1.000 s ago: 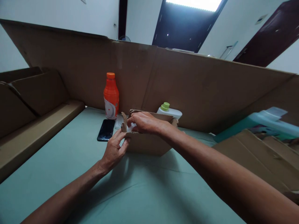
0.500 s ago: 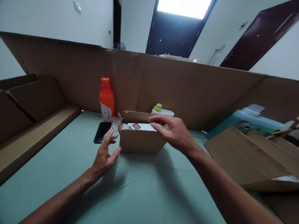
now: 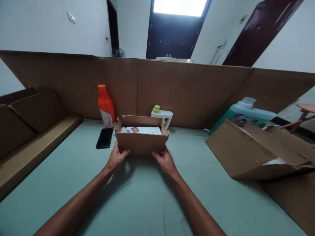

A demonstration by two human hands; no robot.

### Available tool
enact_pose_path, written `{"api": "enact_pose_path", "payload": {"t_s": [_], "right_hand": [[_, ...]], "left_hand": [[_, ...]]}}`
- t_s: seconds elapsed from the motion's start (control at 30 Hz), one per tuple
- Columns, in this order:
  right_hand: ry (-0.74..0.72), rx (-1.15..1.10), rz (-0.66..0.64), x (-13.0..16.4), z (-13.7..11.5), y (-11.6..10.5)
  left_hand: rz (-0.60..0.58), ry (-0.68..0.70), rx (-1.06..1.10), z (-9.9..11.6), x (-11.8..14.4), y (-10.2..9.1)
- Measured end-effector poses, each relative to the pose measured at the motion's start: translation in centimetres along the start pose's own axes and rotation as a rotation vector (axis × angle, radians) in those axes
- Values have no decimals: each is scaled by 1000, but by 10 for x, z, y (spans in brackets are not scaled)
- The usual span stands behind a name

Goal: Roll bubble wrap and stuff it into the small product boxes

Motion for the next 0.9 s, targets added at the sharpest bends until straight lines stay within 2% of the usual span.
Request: {"api": "enact_pose_path", "payload": {"t_s": [0.07,0.17,0.23,0.3,0.33,0.4,0.47,0.53,0.6,0.67,0.77,0.83,0.9], "right_hand": [[29,16,-8,39,-6,10],[47,64,-46,85,-24,35],[-23,68,-114,89,-45,55],[-101,44,-151,77,-65,66],[-118,28,-143,70,-72,66],[-81,27,-83,64,-73,52],[16,83,1,73,-62,28],[99,169,80,95,-46,2],[129,226,127,124,-32,-13],[131,230,157,154,-24,-15],[117,180,198,185,-22,-5],[103,156,220,195,-22,-4],[122,156,264,206,-17,-16]], "left_hand": [[-2,-29,-4,4,33,-11],[10,-134,-1,14,91,-45],[73,-186,-36,25,112,-74],[155,-176,-86,41,113,-93],[181,-150,-98,49,108,-95],[154,-91,-96,61,95,-83],[52,-53,-83,66,86,-57],[-60,-48,-47,65,88,-30],[-145,-88,20,57,101,-11],[-195,-166,60,44,123,-2],[-196,-275,33,20,150,-5],[-212,-309,37,7,156,-3],[-256,-310,48,3,155,12]]}}
Point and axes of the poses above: each hand's wrist, its own x-axis away from the middle knuckle, its own y-axis out of the palm, z = x × y, the point moved 5 cm from there along -x, towards the middle knuckle, and after that the axes turned 9 degrees about -z, right-handed, at the moved point
